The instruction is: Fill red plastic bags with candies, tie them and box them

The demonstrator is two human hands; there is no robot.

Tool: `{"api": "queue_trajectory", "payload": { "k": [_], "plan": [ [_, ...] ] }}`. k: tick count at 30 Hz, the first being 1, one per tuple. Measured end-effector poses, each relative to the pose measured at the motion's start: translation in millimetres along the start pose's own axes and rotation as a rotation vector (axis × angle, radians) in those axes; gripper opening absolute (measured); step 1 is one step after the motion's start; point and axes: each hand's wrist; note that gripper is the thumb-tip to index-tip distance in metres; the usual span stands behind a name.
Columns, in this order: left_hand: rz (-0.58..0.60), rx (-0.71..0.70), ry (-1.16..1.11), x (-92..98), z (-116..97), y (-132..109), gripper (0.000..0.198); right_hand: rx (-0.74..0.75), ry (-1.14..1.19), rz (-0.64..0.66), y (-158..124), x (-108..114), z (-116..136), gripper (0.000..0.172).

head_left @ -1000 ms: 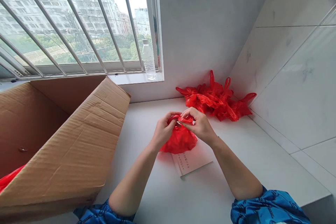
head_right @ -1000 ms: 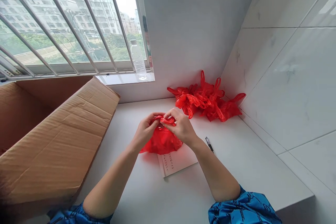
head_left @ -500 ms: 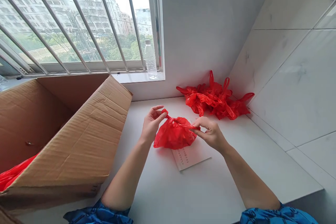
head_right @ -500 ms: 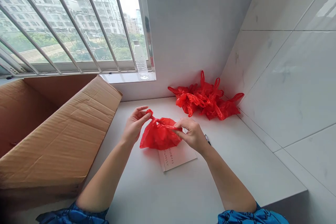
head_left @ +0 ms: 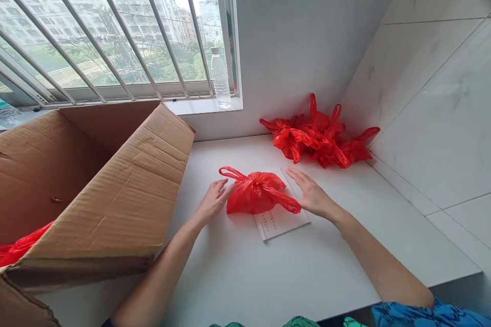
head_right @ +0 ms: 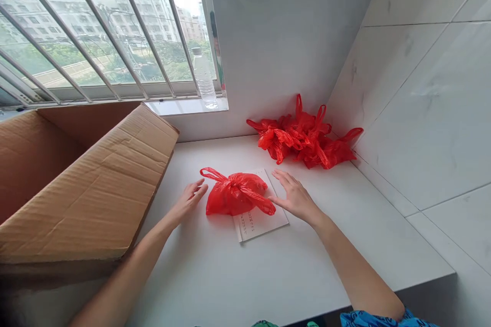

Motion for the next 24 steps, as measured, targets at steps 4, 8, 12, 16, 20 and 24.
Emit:
{"api": "queue_trajectory", "payload": {
  "k": [4,8,12,16,20,24],
  "plan": [
    [0.073,-0.306,0.176,-21.7,-34,3,0.047,0.264,-0.071,0.162,36,-32,16,0.088],
    [0.041,-0.584,0.267,-42.8,-56,9,0.031,0.230,0.019,0.101,59,-55,26,0.063],
    [-0.071,-0.658,0.427,-57.7,-45,5,0.031,0.256,0.004,0.003,55,-71,14,0.055],
    [-0.108,-0.641,0.628,-69.7,-30,1,0.048,0.297,-0.080,0.006,47,-86,1,0.061],
    [-0.085,-0.620,0.725,-75.7,-25,3,0.052,0.262,-0.142,0.033,43,-91,2,0.059],
    [-0.103,-0.630,0.744,-78.2,-24,5,0.052,0.237,-0.165,0.051,42,-90,6,0.059]
  ]
}}
Point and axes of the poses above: each hand's wrist, its own y-axis towards the middle knuckle, its own x-axis out of the back of the hand, z = x × y, and after that the axes turned 7 degrees about y, right-handed
